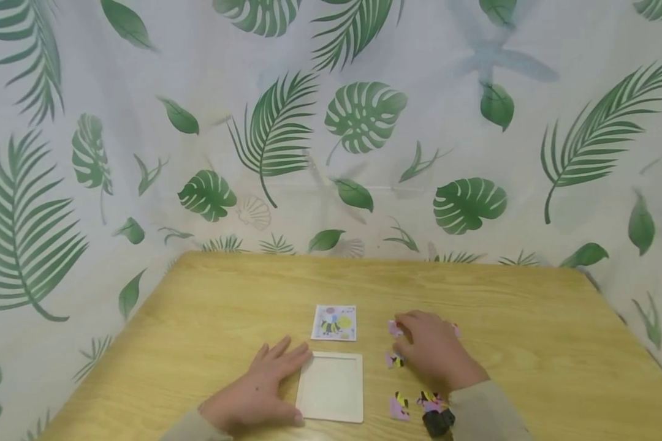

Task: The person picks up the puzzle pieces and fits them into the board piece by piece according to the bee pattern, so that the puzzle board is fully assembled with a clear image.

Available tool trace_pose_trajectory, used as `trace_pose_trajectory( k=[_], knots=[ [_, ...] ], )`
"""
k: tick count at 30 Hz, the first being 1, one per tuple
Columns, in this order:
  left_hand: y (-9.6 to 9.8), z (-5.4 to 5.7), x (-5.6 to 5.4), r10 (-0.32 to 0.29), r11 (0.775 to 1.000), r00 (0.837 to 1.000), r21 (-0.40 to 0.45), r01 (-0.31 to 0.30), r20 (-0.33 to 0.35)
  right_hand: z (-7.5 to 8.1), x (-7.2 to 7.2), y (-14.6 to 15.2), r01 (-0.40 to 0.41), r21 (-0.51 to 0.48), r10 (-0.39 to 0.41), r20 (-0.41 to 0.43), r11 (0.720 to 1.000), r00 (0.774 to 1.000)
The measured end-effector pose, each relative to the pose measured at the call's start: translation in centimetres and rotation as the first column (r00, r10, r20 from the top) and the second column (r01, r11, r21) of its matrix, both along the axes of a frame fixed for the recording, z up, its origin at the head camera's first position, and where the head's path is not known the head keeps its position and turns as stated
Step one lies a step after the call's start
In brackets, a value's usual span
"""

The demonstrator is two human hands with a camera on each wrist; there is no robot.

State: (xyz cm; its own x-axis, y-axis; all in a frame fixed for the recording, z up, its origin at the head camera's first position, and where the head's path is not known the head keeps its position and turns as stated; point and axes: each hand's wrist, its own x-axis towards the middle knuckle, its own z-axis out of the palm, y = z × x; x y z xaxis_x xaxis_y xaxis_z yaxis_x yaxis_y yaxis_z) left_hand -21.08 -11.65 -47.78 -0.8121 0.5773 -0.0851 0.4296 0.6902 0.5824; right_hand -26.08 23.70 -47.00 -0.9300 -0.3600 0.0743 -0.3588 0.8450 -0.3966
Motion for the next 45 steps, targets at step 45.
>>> trace_pose_trajectory(
  k=[45],
  knots=[
    [-0.2, -0.1, 0.0, -0.017, 1.0, 0.999, -0.002, 0.017, -0.029, 4.2, 1.2, -3.8, 0.151, -0.316, -0.085, 0.212, 0.937, 0.973]
  ],
)
